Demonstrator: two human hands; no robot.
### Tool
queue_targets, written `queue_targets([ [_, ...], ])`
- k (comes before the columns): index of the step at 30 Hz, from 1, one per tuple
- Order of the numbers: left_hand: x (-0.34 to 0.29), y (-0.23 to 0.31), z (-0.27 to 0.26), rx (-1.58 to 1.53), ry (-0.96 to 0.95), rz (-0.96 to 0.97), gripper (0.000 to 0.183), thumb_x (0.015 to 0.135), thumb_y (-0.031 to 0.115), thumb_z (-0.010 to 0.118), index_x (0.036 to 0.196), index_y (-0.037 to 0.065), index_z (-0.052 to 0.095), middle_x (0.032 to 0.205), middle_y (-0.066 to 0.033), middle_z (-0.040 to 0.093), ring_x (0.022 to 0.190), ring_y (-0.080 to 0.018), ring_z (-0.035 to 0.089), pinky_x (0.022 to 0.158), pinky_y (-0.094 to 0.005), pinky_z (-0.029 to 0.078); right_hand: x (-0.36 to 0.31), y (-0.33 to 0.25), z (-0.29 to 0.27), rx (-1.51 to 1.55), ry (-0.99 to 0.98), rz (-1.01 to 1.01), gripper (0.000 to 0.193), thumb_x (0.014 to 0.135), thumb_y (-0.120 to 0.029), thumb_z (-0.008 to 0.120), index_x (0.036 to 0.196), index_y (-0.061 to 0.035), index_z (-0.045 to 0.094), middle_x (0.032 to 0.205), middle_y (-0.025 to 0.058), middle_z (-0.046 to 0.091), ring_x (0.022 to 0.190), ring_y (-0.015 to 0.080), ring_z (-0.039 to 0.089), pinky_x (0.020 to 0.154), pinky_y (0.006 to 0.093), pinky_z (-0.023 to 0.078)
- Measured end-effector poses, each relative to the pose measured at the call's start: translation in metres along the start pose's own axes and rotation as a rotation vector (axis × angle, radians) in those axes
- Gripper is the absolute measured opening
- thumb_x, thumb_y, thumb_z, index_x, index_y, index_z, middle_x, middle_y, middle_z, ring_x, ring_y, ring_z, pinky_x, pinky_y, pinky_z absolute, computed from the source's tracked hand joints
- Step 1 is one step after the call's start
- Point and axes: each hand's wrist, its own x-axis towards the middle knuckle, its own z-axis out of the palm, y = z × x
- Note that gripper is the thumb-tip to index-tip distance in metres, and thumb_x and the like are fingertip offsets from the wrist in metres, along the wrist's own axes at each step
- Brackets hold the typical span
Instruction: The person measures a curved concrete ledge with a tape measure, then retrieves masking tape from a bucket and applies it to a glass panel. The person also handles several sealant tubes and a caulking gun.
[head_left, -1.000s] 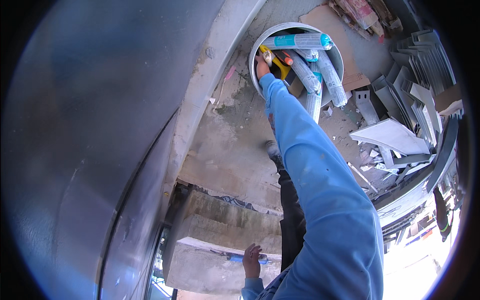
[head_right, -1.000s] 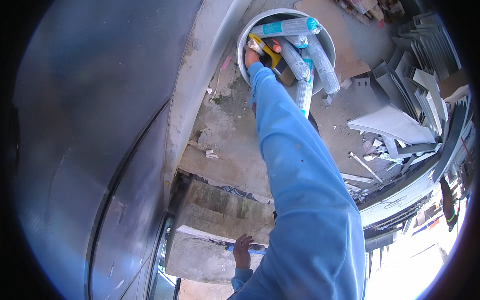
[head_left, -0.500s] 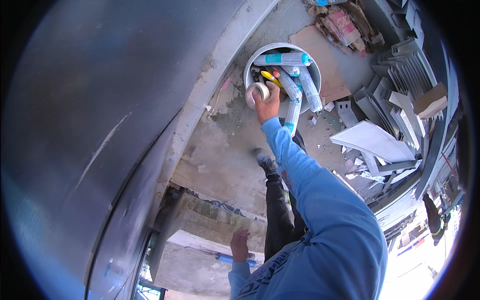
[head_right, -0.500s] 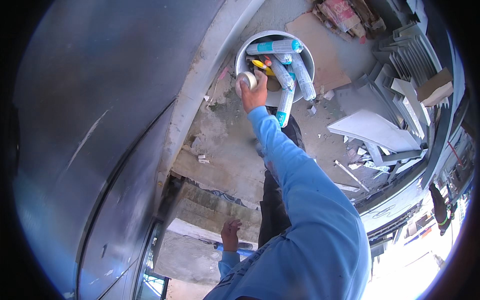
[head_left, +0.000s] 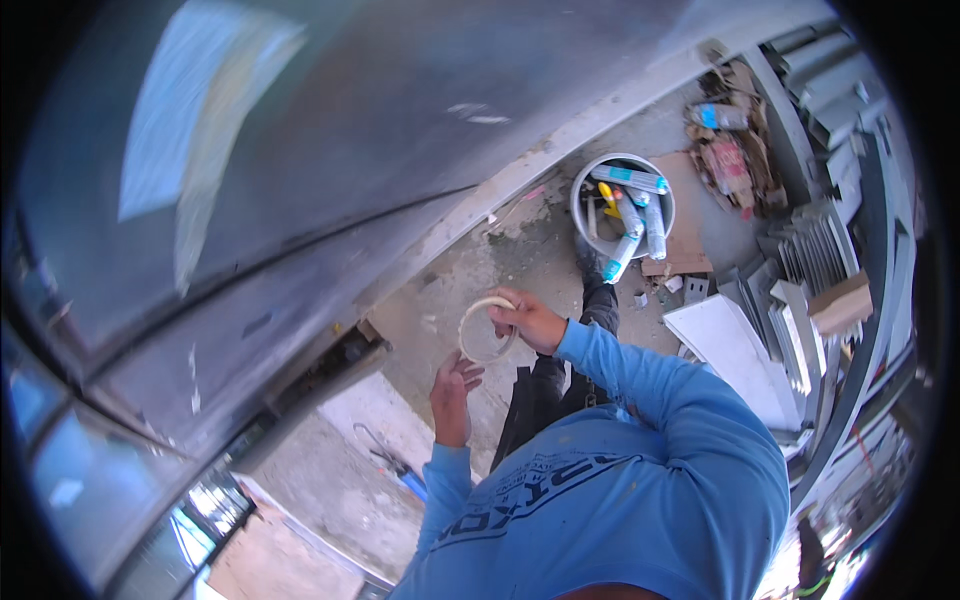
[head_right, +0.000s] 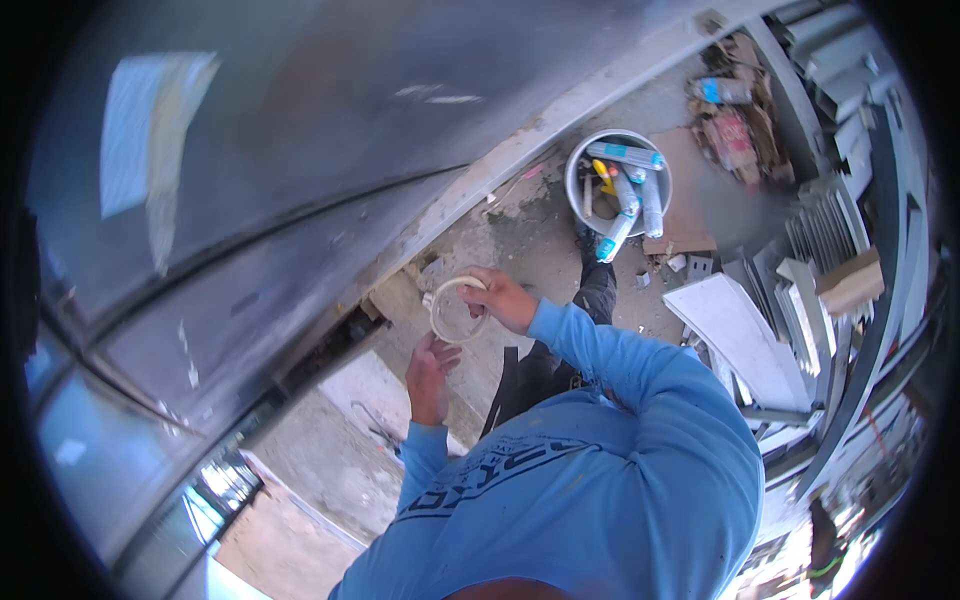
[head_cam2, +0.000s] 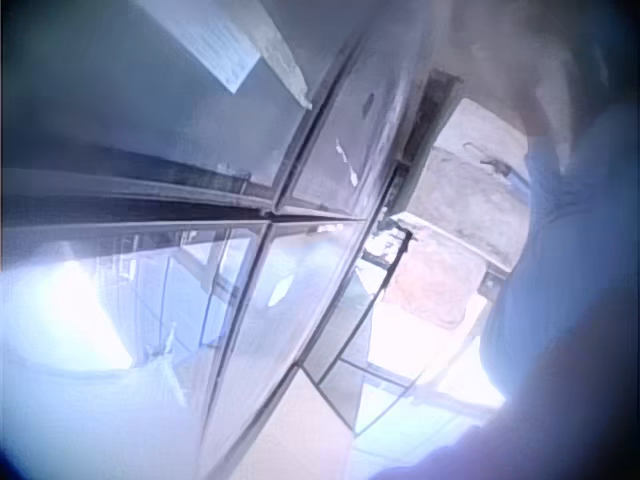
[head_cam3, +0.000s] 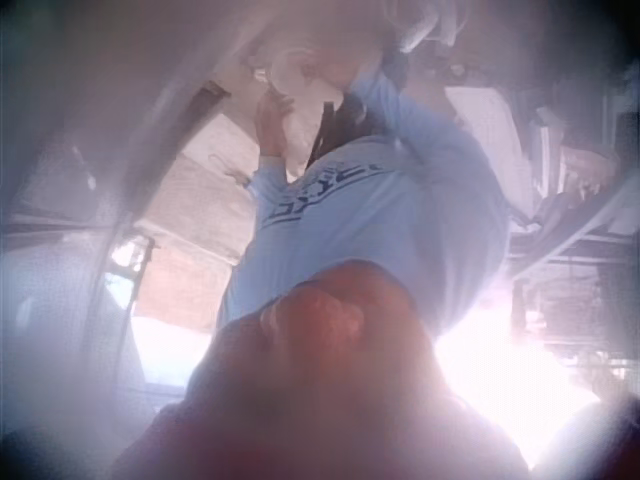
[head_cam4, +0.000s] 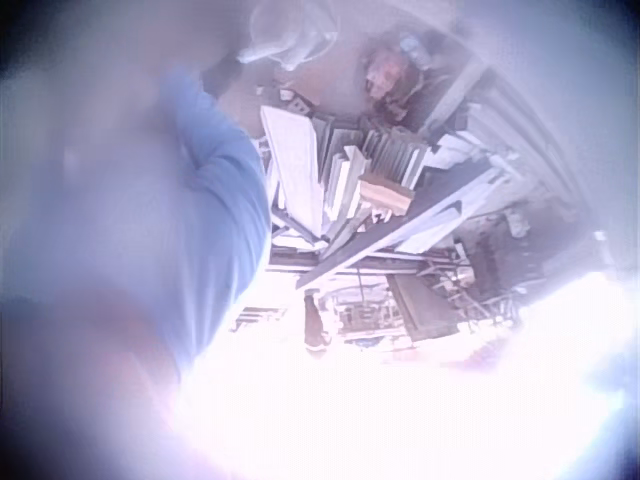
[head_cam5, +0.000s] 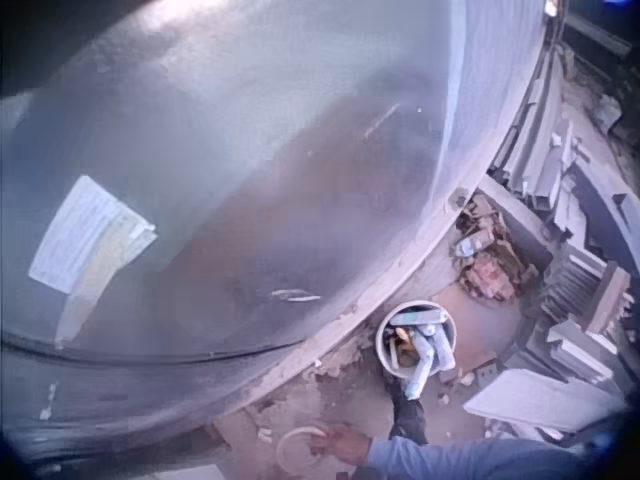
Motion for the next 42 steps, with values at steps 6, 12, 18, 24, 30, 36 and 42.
queue_targets([
  [6, -0.057, 0.046, -0.057, -0.034, 0.262, 0.237, 0.041, 0.097, 0.019, 0.06, 0.128, -0.004, 0.047, 0.119, -0.0143, 0.059, 0.109, -0.0211, 0.058, 0.094, -0.0334, 0.046, 0.023, -0.008, 0.122, -0.298, -0.361, -0.042, 0.044, 0.095, -0.021, 0.061, 0.134, -0.0044, 0.048, 0.097, 0.0016, 0.056, 0.089, 0.0102, 0.052, 0.082, 0.0256, 0.045],
  [12, -0.126, 0.009, -0.135, -0.106, 0.656, 0.475, 0.037, 0.095, 0.012, 0.06, 0.127, -0.003, 0.048, 0.119, -0.0136, 0.058, 0.109, -0.0211, 0.057, 0.094, -0.0338, 0.047, 0.047, 0.031, 0.21, -0.706, -0.498, -0.11, 0.064, 0.087, -0.003, 0.065, 0.144, -0.0078, 0.038, 0.126, 0.0072, 0.046, 0.104, 0.0163, 0.051, 0.09, 0.0316, 0.046],
  [18, -0.168, -0.049, -0.202, -0.276, 0.883, 0.522, 0.037, 0.095, 0.009, 0.059, 0.129, -0.002, 0.048, 0.123, -0.0141, 0.056, 0.111, -0.0215, 0.057, 0.093, -0.035, 0.048, 0.051, 0.102, 0.307, -1.011, -0.66, -0.178, 0.066, 0.085, -0.007, 0.068, 0.144, -0.0071, 0.039, 0.128, 0.0109, 0.046, 0.106, 0.019, 0.053, 0.087, 0.0305, 0.046],
  [24, -0.197, -0.104, -0.253, -0.456, 0.962, 0.547, 0.037, 0.095, 0.009, 0.059, 0.13, -0.001, 0.048, 0.127, -0.0137, 0.053, 0.116, -0.0224, 0.055, 0.096, -0.0361, 0.047, 0.048, 0.167, 0.385, -1.152, -0.879, -0.163, 0.054, 0.087, -0.003, 0.065, 0.137, -0.0032, 0.046, 0.126, 0.0107, 0.053, 0.11, 0.019, 0.056, 0.089, 0.0307, 0.048],
  [30, -0.201, -0.123, -0.284, -0.478, 1.09, 0.526, 0.04, 0.093, 0.009, 0.062, 0.13, 0.001, 0.05, 0.131, -0.0151, 0.053, 0.119, -0.0259, 0.053, 0.099, -0.0371, 0.045, 0.071, 0.191, 0.422, -1.193, -1.027, -0.131, 0.037, 0.087, -0.011, 0.069, 0.121, -0.0014, 0.058, 0.113, 0.0122, 0.062, 0.103, 0.0216, 0.061, 0.087, 0.0331, 0.049],
  [36, -0.21, -0.077, -0.313, 0.142, 1.538, 0.304, 0.032, 0.084, 0.01, 0.07, 0.115, 0.005, 0.065, 0.128, -0.0178, 0.053, 0.113, -0.0313, 0.056, 0.095, -0.0405, 0.045, 0.112, 0.211, 0.448, -1.237, -1.134, -0.318, 0.034, 0.08, -0.009, 0.076, 0.11, -0.0007, 0.063, 0.107, 0.0127, 0.064, 0.1, 0.0253, 0.062, 0.084, 0.035, 0.05],
  [42, -0.185, -0.045, -0.331, 0.203, 1.752, 0.169, 0.03, 0.078, 0.007, 0.075, 0.107, 0.008, 0.07, 0.123, -0.0171, 0.055, 0.106, -0.0297, 0.059, 0.092, -0.0413, 0.046, 0.158, 0.233, 0.481, -1.099, -1.367, -0.435, 0.042, 0.069, 0.001, 0.08, 0.107, -0.0011, 0.063, 0.106, 0.0138, 0.064, 0.097, 0.0282, 0.063, 0.082, 0.036, 0.052],
])
